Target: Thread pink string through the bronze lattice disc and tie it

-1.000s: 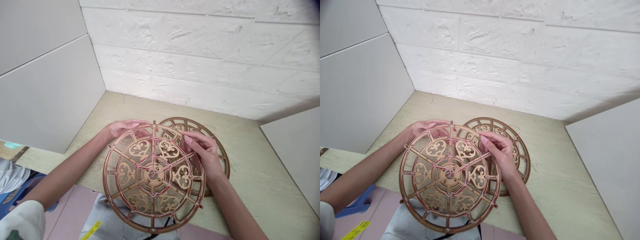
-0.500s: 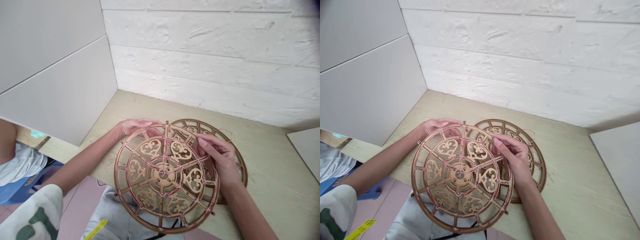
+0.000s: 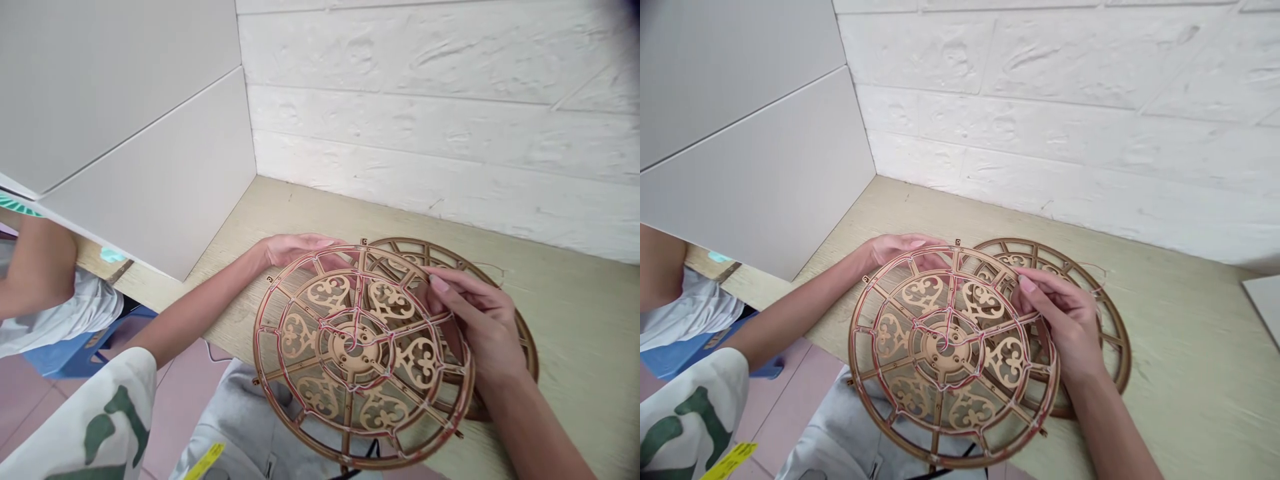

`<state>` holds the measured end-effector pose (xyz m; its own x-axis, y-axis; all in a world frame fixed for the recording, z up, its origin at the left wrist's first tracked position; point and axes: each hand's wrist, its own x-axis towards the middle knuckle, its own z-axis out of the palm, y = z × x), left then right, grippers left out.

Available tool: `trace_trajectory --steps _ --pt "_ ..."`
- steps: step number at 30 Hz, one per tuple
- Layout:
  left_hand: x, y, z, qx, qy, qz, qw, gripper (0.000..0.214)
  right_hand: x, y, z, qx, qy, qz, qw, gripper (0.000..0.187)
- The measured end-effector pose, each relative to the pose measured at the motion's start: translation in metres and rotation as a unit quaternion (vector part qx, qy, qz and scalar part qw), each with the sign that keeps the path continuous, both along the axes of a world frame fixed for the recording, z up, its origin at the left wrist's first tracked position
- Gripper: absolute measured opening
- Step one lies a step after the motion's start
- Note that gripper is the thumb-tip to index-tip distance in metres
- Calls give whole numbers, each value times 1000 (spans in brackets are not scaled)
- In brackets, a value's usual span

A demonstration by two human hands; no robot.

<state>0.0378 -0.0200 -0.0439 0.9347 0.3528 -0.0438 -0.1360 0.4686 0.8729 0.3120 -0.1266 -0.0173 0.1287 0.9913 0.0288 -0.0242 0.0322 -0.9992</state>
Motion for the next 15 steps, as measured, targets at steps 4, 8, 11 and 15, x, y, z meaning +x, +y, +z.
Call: trace_trajectory --steps 4,8,11,15 --pt "2 0 2 13 4 -8 1000 80 -1 2 1 -9 -10 -14 1000 25" --pt "3 1 1 -1 12 -19 1000 78 -1 2 -1 -16 -16 -27 999 28" --pt "3 1 -1 3 8 -22 1000 83 0 2 -3 -21 -11 -39 999 30" --pt "3 0 -1 -4 13 -13 1000 79 2 2 -6 -36 -12 -58 998 35"
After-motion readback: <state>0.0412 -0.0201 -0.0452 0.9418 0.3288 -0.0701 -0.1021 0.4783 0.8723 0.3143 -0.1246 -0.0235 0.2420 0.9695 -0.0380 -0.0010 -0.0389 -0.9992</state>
